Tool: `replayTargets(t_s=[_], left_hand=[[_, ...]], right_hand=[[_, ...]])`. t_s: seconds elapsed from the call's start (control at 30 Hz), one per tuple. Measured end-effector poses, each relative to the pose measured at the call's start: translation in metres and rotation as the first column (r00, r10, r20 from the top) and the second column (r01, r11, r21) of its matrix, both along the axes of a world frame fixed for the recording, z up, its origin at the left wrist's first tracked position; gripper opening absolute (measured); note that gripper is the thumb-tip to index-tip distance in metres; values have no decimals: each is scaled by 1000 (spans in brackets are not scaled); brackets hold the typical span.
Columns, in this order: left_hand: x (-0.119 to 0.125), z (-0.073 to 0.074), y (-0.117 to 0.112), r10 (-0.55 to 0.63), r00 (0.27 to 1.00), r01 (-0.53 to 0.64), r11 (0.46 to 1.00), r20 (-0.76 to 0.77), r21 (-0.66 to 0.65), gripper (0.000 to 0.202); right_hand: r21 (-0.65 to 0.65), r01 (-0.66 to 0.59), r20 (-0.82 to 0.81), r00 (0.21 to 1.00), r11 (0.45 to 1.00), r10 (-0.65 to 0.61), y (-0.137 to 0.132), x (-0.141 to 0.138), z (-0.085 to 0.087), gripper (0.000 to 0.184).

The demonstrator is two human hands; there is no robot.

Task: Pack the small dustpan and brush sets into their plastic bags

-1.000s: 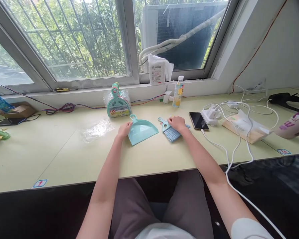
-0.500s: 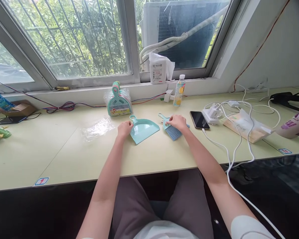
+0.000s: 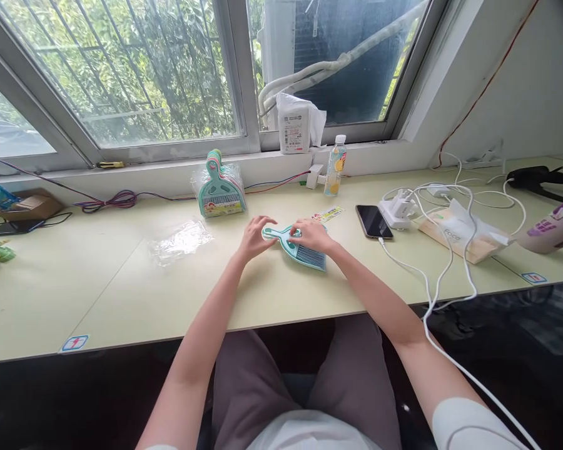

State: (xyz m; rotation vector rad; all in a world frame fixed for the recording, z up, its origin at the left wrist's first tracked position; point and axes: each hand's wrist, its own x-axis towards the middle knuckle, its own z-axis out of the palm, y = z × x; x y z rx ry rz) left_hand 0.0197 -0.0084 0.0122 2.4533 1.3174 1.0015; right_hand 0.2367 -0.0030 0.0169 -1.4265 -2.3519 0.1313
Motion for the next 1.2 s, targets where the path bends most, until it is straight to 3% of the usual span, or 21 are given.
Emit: replayTargets(t_s=[0.07,0.23,0.33,0.5,0.73,0.93,1.1,1.2], left_hand=[[-7,-2,4,26,995,-20,998,-99,64,45],[-7,-16,6,64,937,-21,992,-344,128,27],[-3,-19,6,35,917,41,982,-397,183,31],[-2,-21,8,57,878,24,987,-475,162,34],[1,-19,6,46,864,34,988,-501,149,30],[3,-18,5,62,804,57,982,-592,180,29],[2,-26,8,80,870,16,982,-486,190,31],[1,-23,5,132,920,-58,977,-369,204,32]], right_hand=[[-11,-18,-17,1000,1000,18,3,2,-1,17],[-12,-50,-87,995,999,48,7,4,-5,14],[-27,-66,-131,989,997,62,10,5,-6,12],[-34,-66,-138,989,997,60,13,6,-7,11],[-89,-52,-95,994,995,44,10,4,-2,8],[-95,-23,-50,999,995,18,6,1,2,7],[-67,-3,-19,1000,998,2,4,2,2,12],[-56,13,-33,999,998,-15,3,5,4,18]])
